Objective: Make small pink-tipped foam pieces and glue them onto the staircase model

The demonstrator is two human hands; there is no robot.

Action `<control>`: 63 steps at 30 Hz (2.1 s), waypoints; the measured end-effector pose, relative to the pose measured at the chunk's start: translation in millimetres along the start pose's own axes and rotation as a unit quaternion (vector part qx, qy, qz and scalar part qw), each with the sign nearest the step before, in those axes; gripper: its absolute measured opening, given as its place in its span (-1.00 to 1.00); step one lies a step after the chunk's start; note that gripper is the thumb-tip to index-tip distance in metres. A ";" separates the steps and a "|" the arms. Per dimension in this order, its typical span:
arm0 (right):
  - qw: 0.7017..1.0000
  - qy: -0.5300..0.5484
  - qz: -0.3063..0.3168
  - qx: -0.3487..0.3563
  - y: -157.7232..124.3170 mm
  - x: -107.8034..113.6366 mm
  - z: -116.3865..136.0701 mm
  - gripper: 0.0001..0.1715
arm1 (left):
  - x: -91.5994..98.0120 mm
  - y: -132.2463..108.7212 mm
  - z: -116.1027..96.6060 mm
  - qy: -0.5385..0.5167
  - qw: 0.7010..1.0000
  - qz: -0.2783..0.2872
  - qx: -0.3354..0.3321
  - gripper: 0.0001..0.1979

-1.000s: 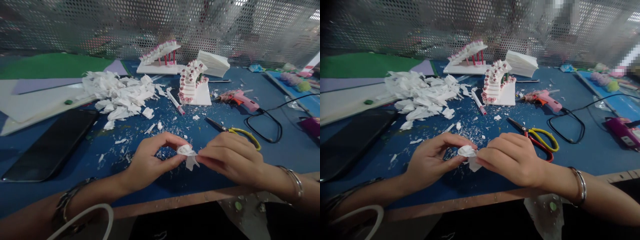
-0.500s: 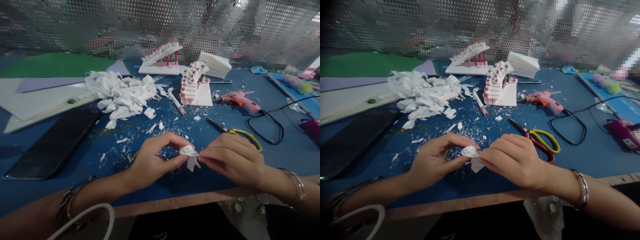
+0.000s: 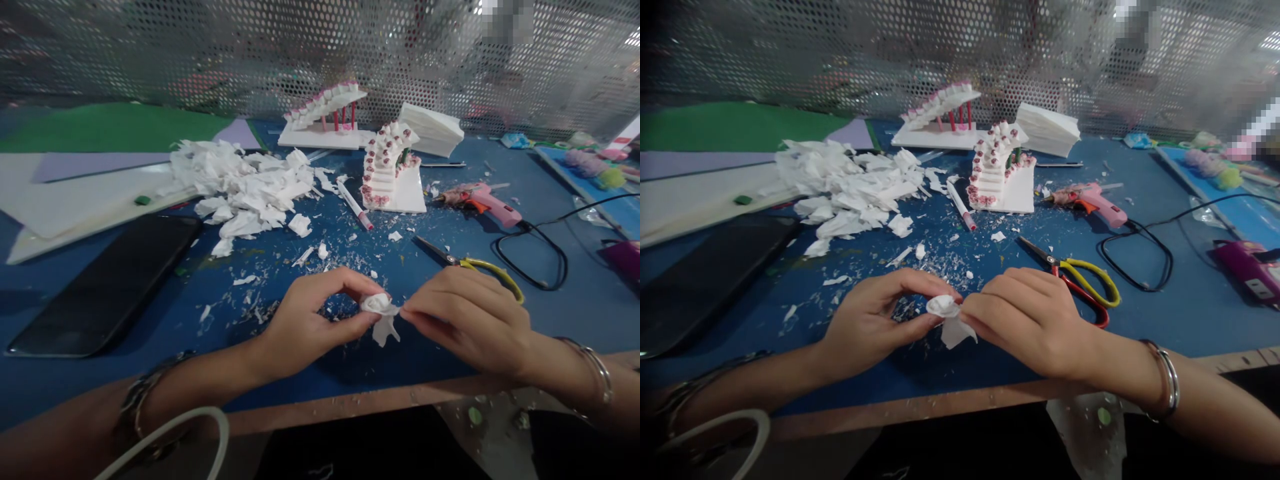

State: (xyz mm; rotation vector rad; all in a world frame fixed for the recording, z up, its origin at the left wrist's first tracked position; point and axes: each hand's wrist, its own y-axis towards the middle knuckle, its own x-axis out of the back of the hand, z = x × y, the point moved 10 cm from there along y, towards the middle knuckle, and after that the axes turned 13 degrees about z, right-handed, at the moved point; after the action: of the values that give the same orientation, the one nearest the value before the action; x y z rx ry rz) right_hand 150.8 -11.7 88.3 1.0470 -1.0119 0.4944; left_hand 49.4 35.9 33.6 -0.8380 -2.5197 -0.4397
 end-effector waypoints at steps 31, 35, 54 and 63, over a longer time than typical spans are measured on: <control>1.000 0.005 0.001 0.004 -1.1 -3.6 0.7 -0.90 | -2.8 2.5 -2.5 0.013 1.000 0.014 0.000 -0.92; 1.000 0.012 0.001 -0.001 -1.3 -5.1 -0.9 -0.89 | -2.2 2.0 -9.6 0.028 0.999 0.009 -0.037 -0.92; 0.999 0.029 0.019 -0.033 0.1 -10.4 -7.5 -0.95 | -3.9 -1.2 -25.1 0.135 0.982 0.001 -0.131 -0.86; 0.999 0.031 0.018 -0.031 -0.5 -8.6 -10.1 -0.93 | -11.4 -4.1 -23.9 0.154 0.976 0.031 -0.151 -0.83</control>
State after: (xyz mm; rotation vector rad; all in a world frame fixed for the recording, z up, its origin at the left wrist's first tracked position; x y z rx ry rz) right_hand 151.6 -2.0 79.2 0.9537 -0.9869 0.5180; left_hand 62.4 17.1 47.5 -0.8787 -2.1648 -0.8769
